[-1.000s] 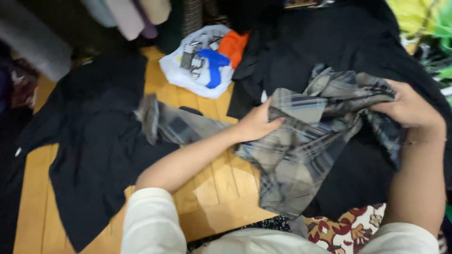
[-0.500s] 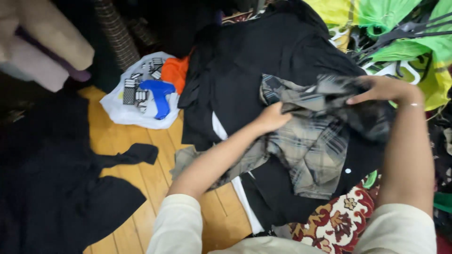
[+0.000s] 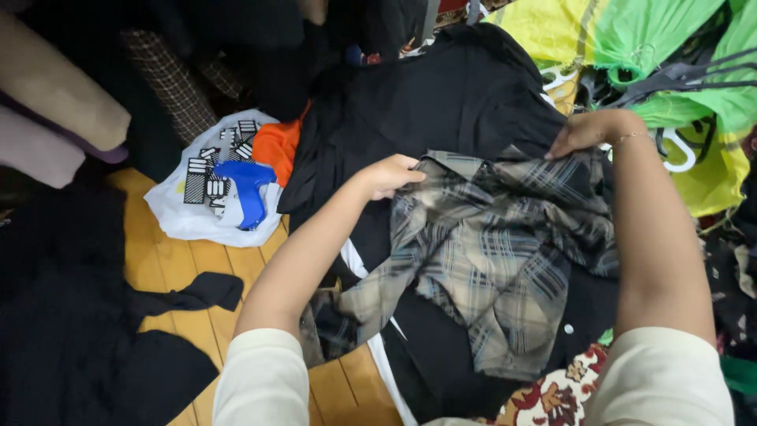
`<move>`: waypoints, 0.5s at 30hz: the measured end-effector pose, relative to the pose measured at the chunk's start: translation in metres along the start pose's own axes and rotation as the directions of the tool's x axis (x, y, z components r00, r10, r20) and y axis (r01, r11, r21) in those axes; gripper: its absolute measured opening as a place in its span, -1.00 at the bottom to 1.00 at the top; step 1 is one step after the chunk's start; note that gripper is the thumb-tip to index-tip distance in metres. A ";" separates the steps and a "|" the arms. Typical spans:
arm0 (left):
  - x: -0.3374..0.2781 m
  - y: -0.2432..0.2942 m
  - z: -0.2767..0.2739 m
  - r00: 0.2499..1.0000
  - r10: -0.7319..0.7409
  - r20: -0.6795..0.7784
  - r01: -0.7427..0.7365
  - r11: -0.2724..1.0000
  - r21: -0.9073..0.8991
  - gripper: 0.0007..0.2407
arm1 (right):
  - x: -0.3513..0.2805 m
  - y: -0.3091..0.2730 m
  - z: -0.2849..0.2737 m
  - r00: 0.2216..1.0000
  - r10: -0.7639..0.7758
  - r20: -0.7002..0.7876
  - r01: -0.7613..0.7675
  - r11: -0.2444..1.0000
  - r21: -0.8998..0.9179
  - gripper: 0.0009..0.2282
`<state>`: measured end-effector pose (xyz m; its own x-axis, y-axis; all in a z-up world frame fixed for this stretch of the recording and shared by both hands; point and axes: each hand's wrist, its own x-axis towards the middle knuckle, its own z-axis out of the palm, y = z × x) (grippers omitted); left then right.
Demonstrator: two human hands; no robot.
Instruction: The person buttons a plaid shirt laid on a wooden surface, then folds it and sets it aside. They then pick up a black t-shirt, smooth it out, and begin folding it.
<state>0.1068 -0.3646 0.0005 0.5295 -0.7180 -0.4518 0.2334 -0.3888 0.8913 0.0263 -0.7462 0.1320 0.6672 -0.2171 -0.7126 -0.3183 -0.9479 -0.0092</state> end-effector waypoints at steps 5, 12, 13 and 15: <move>0.053 0.015 -0.054 0.964 0.249 -0.090 -0.212 0.929 0.304 -0.80 | 0.009 -0.018 -0.044 0.999 0.037 -0.039 -0.036 0.999 0.019 -0.68; 0.086 0.057 -0.099 0.348 0.795 -0.497 -0.451 0.606 0.655 -0.79 | 0.115 0.007 -0.057 -0.198 -0.112 -0.974 0.598 0.773 -0.210 -0.92; 0.105 0.040 -0.110 0.346 0.795 -0.497 -0.449 0.606 0.656 -0.79 | 0.115 -0.009 -0.048 -0.199 -0.112 -0.974 0.600 0.771 -0.212 -0.92; 0.139 -0.003 -0.128 0.583 0.622 -0.522 -0.262 0.752 0.604 -0.74 | 0.115 -0.040 -0.022 0.398 -0.215 -0.892 0.646 0.756 0.106 -0.87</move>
<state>0.2840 -0.3899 -0.0600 0.8799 -0.3589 0.3114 -0.4560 -0.4536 0.7657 0.1308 -0.7384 0.0660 0.9348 -0.0902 0.3437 0.1188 -0.8322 -0.5417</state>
